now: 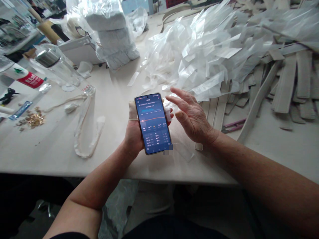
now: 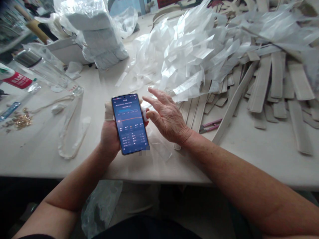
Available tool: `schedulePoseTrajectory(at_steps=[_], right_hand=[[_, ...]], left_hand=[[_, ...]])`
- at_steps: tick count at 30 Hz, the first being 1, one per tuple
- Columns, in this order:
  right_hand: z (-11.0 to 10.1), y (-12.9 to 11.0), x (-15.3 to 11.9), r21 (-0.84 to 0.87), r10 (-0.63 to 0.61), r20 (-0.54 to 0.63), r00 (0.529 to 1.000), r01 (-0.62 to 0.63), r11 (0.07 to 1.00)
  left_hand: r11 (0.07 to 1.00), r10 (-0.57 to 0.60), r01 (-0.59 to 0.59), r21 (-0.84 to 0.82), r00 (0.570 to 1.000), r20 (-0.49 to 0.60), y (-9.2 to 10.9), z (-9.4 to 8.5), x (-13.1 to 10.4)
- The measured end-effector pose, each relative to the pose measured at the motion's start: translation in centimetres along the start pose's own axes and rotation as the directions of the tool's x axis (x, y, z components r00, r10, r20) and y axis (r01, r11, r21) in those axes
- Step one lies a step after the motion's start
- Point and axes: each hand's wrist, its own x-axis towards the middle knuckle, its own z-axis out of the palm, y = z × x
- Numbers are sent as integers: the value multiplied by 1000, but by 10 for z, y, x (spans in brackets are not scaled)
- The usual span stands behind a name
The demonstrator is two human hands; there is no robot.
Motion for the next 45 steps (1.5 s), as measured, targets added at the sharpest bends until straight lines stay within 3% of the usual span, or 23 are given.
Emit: schedulePoseTrajectory(at_steps=[33,39,45], right_hand=[[-2,-2,0,22,5,-14,1000,-5,1000],[-6,-9,1,37,-101,-23,995,102,994],[-11,-19,0,79,-262,73,962,257,963]], left_hand=[[998,57,-57,18,998,-23,3,-3,5],[992,128,-129,-7,990,-54,12,-8,8],[990,142,-143,-14,988,-60,19,-14,10]])
